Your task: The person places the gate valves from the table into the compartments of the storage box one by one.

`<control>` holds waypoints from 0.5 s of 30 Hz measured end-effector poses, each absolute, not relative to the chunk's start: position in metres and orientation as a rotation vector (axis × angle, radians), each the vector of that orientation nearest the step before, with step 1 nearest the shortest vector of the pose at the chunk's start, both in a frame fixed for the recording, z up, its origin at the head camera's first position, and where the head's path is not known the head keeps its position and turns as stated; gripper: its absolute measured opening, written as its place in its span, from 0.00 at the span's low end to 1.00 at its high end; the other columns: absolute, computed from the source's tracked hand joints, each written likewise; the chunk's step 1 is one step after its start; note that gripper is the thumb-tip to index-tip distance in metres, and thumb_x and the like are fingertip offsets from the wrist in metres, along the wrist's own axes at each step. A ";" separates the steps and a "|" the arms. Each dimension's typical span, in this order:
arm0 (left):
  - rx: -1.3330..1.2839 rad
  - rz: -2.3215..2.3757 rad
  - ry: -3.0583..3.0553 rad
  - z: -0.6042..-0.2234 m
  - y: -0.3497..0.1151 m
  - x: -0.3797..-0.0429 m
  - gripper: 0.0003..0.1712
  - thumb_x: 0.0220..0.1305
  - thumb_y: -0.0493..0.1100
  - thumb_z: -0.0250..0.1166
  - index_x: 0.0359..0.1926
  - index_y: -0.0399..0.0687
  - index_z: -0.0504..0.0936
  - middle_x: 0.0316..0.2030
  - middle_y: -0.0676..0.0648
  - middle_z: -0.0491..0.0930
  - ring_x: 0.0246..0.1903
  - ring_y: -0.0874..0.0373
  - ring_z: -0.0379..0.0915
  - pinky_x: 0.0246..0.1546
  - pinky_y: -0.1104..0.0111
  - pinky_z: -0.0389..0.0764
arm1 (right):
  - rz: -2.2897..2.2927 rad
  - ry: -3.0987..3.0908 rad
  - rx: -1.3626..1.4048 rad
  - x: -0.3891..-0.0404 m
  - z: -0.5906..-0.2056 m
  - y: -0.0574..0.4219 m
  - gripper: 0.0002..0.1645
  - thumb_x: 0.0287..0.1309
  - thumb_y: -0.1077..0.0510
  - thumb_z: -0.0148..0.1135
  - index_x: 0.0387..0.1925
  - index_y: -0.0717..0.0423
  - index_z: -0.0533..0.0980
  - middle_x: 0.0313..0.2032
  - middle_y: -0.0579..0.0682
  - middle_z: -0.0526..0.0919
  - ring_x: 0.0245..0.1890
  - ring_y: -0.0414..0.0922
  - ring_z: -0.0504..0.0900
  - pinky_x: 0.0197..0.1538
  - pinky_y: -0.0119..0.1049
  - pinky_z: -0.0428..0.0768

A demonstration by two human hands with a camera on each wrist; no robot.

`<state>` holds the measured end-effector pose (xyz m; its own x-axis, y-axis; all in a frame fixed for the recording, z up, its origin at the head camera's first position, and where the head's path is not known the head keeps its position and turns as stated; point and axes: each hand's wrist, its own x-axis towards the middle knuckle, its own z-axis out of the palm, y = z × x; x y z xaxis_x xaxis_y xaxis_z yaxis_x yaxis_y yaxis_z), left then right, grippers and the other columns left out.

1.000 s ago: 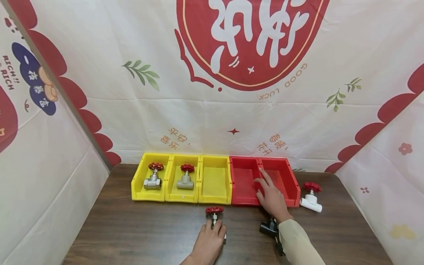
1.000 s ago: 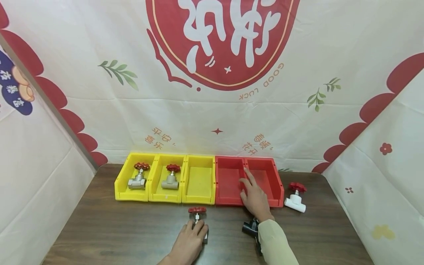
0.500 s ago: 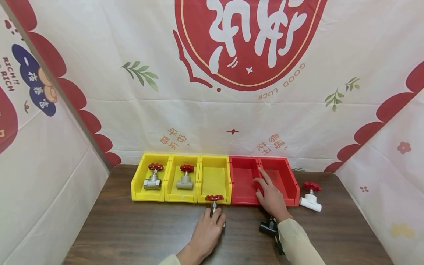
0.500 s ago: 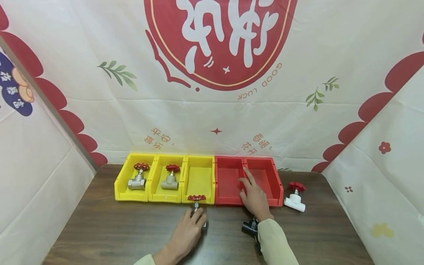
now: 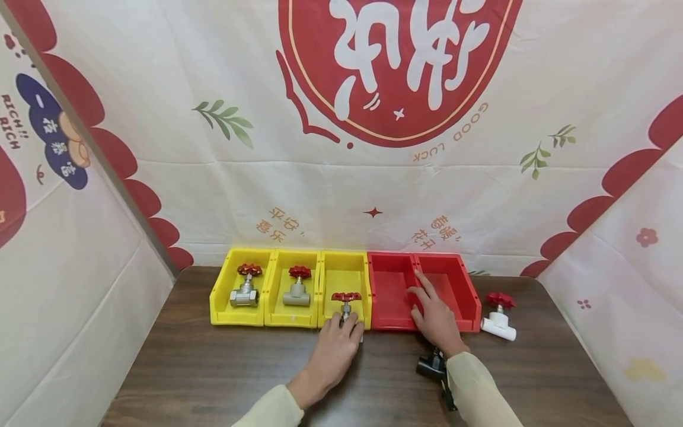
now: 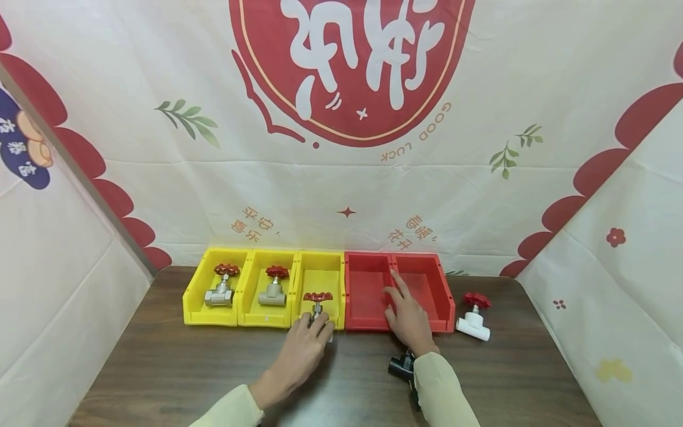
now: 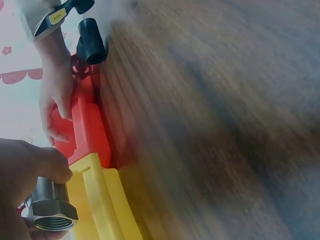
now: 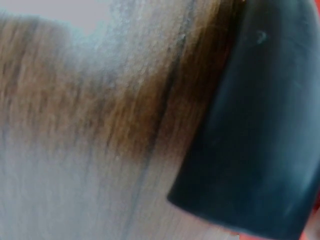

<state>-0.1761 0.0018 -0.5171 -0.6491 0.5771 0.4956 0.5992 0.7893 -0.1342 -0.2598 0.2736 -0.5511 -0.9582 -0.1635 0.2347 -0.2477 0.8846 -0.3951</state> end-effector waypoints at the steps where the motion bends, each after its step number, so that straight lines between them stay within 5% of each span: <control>1: -0.876 -0.047 -2.456 -0.516 0.002 -0.177 0.19 0.53 0.34 0.69 0.48 0.44 0.81 0.50 0.42 0.77 0.43 0.43 0.72 0.34 0.61 0.81 | 0.637 -2.859 0.316 -0.260 -0.551 0.274 0.30 0.50 0.59 0.69 0.58 0.47 0.73 0.73 0.43 0.48 0.23 0.42 0.72 0.28 0.39 0.80; 15: -0.852 -0.026 -2.426 -0.521 -0.001 -0.192 0.19 0.52 0.35 0.71 0.47 0.44 0.80 0.49 0.43 0.76 0.41 0.44 0.72 0.34 0.61 0.81 | 0.652 -2.869 0.299 -0.260 -0.552 0.273 0.31 0.50 0.59 0.69 0.58 0.47 0.73 0.73 0.42 0.47 0.25 0.43 0.73 0.30 0.41 0.81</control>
